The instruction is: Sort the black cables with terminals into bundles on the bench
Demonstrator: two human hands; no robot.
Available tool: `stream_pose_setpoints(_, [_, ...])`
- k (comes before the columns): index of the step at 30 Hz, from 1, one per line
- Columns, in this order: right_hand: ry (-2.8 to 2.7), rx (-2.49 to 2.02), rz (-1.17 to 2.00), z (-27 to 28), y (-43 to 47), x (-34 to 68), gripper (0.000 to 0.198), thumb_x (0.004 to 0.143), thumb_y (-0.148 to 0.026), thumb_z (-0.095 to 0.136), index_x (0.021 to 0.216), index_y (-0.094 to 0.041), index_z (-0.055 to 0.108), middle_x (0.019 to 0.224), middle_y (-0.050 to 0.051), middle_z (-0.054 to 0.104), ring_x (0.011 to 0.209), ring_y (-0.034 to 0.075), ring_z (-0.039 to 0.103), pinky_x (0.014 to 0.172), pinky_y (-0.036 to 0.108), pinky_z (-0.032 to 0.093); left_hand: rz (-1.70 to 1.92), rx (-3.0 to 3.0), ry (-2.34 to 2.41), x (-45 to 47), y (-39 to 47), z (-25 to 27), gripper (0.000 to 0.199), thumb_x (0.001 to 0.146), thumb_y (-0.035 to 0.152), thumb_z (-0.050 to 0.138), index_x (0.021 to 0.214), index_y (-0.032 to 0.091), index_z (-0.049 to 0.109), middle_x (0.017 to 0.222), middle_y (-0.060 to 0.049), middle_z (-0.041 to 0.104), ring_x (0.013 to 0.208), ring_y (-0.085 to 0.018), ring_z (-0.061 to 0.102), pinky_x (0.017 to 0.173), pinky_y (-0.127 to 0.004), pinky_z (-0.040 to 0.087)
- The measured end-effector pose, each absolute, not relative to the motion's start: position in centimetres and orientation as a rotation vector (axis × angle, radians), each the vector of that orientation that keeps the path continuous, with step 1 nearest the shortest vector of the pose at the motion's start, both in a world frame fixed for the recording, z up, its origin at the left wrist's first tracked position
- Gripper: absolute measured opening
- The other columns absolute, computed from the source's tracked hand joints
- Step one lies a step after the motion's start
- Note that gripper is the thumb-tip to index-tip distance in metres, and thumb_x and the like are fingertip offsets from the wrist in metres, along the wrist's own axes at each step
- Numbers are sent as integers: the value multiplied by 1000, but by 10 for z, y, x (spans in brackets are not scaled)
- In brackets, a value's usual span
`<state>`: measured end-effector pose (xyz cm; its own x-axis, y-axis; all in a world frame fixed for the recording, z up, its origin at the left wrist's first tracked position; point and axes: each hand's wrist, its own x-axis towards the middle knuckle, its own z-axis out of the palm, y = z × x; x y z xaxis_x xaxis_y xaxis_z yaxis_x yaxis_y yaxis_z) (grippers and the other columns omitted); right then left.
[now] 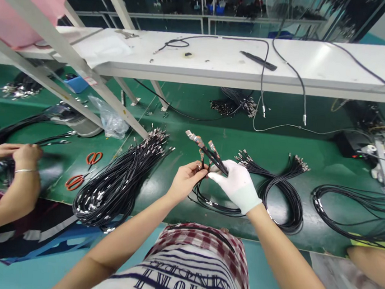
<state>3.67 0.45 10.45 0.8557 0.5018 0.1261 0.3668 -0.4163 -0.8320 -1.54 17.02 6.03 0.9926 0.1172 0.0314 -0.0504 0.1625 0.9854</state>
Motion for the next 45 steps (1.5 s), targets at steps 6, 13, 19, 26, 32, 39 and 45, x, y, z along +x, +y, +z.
stream_pose_setpoints(6, [-606,-2111,53,102,6,34,17,85,-34,61,82,-17,64,81,3,65,75,21,61,72,33,45,47,1417,46,-18,172,65,30,76,36,70,92,12,62,84,-3,61,79,-13,57,80,-27,47])
stream_pose_setpoints(13, [-573,-2121,-29,110,1,29,16,88,-34,58,85,-18,62,83,1,65,76,20,60,70,31,42,131,1783,-41,-17,175,66,16,79,28,65,83,13,67,81,-3,62,78,-13,55,74,-24,41])
stream_pose_setpoints(19, [-439,-2103,-143,113,-18,24,15,88,-34,60,86,-20,63,86,1,66,79,20,60,73,30,43,-30,1976,-91,-22,188,63,15,80,27,65,84,13,69,81,-3,60,75,-13,54,70,-24,39])
stream_pose_setpoints(26, [-458,-2048,4,115,-7,20,19,86,-36,62,87,-18,66,87,2,68,81,20,62,73,31,47,-186,1771,-285,-15,187,83,28,88,33,57,107,12,60,90,-5,63,86,-14,58,83,-25,43])
stream_pose_setpoints(32, [-349,-1764,39,137,-2,18,30,81,-34,65,104,-16,70,106,8,69,94,24,65,82,34,52,-349,1729,-407,-12,172,85,33,95,40,42,102,11,57,93,-6,60,70,-11,51,69,-24,44])
stream_pose_setpoints(39, [-349,-1754,140,145,-3,21,22,74,-36,70,80,-16,72,84,7,71,83,25,66,75,35,54,-372,1782,-441,-14,165,88,29,95,39,41,94,14,54,93,-7,61,70,-12,52,67,-24,45])
stream_pose_setpoints(45, [-466,-1746,377,136,-8,23,23,74,-35,71,79,-13,70,77,6,69,72,21,64,67,32,52,-320,1811,-442,-16,166,85,23,94,34,43,91,14,54,83,-4,60,69,-12,54,66,-24,45])
